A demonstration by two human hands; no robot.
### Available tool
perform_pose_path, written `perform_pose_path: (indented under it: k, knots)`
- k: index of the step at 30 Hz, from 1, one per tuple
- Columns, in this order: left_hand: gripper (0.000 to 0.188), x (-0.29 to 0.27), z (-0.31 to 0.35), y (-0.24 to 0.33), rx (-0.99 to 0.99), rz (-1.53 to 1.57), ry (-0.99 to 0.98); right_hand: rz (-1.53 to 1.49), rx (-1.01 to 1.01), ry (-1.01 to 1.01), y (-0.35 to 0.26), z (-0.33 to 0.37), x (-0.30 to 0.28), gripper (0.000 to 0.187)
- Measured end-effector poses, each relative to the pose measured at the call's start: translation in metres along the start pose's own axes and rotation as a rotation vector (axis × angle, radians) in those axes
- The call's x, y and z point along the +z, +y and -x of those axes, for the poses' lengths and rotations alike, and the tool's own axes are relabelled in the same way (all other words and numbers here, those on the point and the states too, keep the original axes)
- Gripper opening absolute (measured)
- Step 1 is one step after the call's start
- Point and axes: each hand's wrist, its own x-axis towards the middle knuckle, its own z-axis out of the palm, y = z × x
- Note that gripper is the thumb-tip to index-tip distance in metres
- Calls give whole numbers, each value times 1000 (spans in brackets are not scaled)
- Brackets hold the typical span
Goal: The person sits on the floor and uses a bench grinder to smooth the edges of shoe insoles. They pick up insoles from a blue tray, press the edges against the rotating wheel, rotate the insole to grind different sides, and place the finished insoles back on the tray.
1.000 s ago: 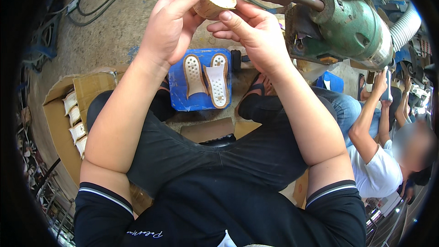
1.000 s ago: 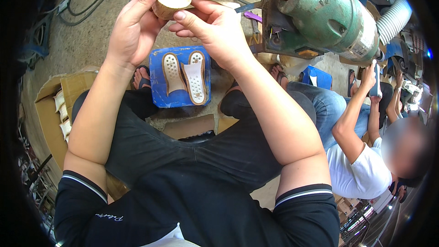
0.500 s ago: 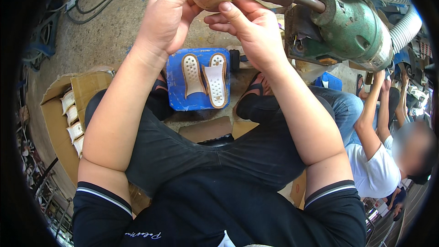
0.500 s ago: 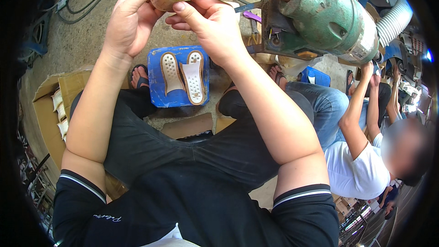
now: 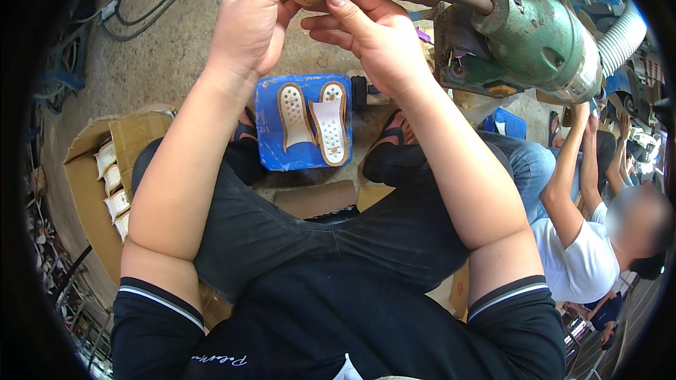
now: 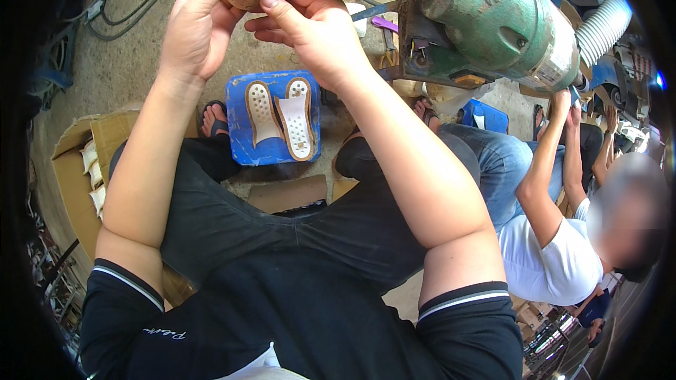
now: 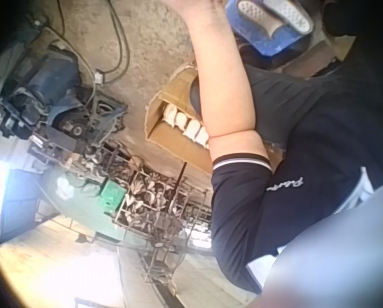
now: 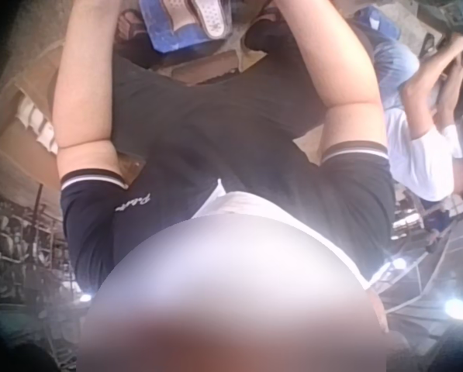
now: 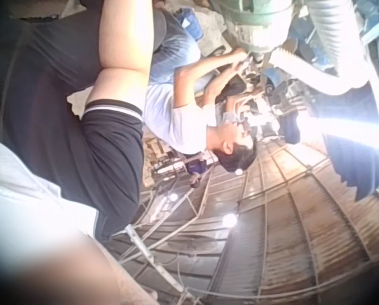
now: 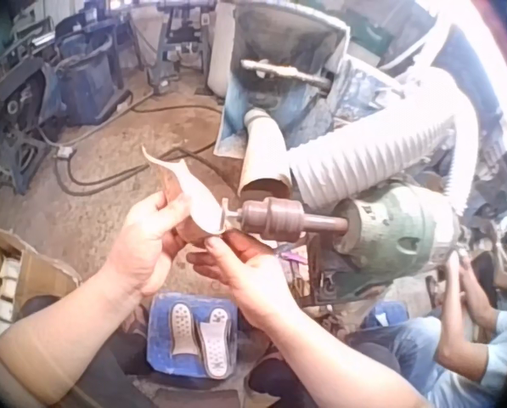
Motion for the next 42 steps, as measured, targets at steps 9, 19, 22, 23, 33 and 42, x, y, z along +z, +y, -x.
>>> perform_pose_path:
  k: [9, 19, 22, 23, 33, 42]
  knots:
    - [43, -22, 7, -14, -147, 63, -15, 55, 99, -11, -9, 15, -9, 46]
    - [53, -36, 8, 6, -164, -49, -151, 66, 77, -53, -13, 14, -8, 45]
    - [60, -37, 5, 8, -142, -134, -189, 46, 59, -59, -11, 13, -7, 45]
    - [62, -37, 4, 9, -142, -143, -195, 41, 52, -57, -10, 13, -7, 46]
    - [60, -41, -2, 8, -86, -202, -194, -1, 16, -40, -7, 9, -3, 47]
    - [51, -47, -6, 9, -78, -267, -174, -24, 4, -37, -4, 4, -1, 41]
